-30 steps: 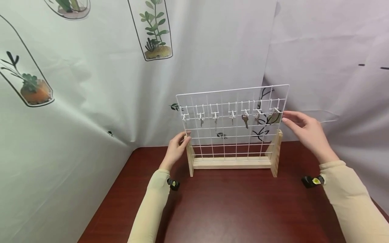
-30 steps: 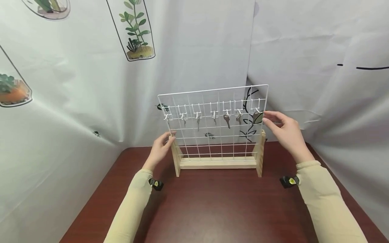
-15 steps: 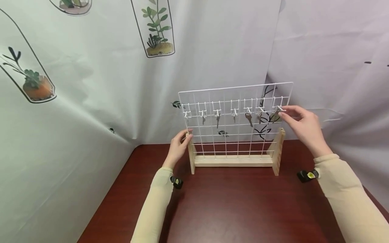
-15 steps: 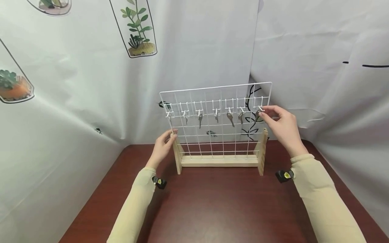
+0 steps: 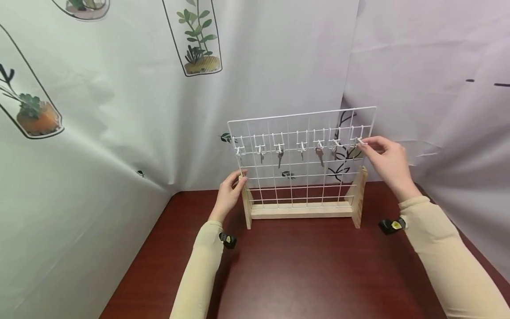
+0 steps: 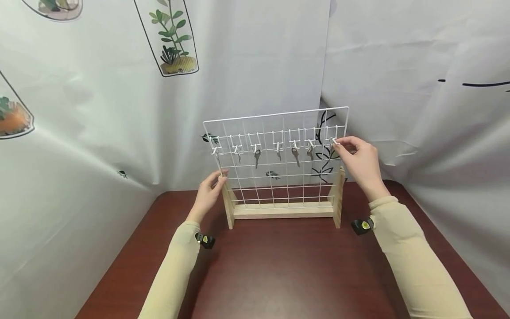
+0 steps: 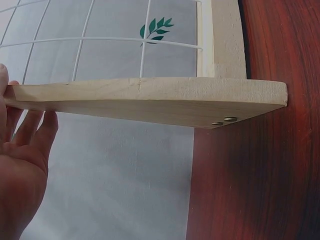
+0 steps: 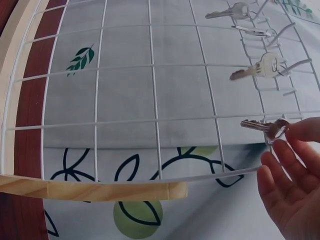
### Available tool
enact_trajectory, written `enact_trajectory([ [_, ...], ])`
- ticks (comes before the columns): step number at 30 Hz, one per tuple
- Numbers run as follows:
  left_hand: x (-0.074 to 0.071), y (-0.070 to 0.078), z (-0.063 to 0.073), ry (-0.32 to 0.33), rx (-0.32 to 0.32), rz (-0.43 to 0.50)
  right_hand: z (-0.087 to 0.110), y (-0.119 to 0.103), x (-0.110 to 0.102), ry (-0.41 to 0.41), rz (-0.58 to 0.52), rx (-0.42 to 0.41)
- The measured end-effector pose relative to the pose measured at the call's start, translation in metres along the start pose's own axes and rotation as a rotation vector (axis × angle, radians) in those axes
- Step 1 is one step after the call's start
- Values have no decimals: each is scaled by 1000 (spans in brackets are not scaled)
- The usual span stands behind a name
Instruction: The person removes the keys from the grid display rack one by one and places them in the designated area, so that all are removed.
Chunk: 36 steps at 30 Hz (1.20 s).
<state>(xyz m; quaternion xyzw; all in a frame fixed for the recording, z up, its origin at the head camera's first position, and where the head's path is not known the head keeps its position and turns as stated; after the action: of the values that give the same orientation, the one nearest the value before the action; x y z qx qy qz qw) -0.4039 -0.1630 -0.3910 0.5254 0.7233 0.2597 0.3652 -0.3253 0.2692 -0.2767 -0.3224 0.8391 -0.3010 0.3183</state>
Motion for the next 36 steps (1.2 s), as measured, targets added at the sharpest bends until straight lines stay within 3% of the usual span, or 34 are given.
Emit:
enact_trajectory([
  [7,6,2,7,-17,-19,-14,7,5,-5,-23,-62,55],
  [14,0,39,9,-29,4,-10,9,5,-8,-41,-199,101],
  [19,-4,41,10,-18,6,-6,9,-2,-10,-39,-246,88],
  [36,-4,45,9,1,15,-26,14,-16,-28,-59,-237,46],
])
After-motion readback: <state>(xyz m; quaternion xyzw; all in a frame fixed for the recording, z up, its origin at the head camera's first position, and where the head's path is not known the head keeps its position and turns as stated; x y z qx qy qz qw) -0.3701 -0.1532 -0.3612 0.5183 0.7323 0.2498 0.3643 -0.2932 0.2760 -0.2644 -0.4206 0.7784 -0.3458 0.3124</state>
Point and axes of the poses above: each hand's wrist, its own z-axis away from the middle knuckle, its own x-axis out of the palm, y = z × x, the point moved 5 cm from there along -z, towards the middle knuckle, and after that the axes turned 8 degrees about y, right-handed, at the moved point
